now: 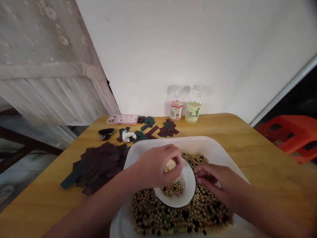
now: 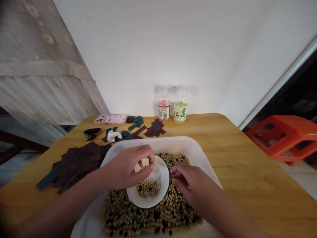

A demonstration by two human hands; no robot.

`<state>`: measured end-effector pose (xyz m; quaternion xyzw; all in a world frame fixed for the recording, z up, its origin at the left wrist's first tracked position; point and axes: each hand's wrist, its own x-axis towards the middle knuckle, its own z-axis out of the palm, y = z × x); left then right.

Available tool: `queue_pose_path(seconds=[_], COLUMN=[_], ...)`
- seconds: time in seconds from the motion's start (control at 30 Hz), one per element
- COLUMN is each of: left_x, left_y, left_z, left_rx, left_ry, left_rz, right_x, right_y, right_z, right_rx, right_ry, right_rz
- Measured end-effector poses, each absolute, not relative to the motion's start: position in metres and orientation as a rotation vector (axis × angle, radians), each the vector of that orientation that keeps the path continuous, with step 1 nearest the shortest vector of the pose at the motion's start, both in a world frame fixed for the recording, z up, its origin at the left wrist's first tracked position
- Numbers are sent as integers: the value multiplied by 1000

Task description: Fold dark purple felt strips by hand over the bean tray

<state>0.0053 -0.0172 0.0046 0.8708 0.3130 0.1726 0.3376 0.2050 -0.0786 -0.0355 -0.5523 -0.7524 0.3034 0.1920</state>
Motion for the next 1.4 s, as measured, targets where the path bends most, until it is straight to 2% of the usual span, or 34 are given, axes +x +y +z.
queue_pose_path(seconds=[0.2,0.43,1.4], left_x=[3,5,6], left_y=[-18,-21,-17], left_z=[11,15,-1], left_rx=[2093,2148,2262], left_ry=[870,921,951], left_rz=[263,116,207], right_x=[206,207,208], right_y=[-80,-79,-79], right_z=[-37,-39,-39], right_rx=[-1545,-1539,-1511], right_ry=[-2095,-2086,-2076], right_rz=[847,845,827])
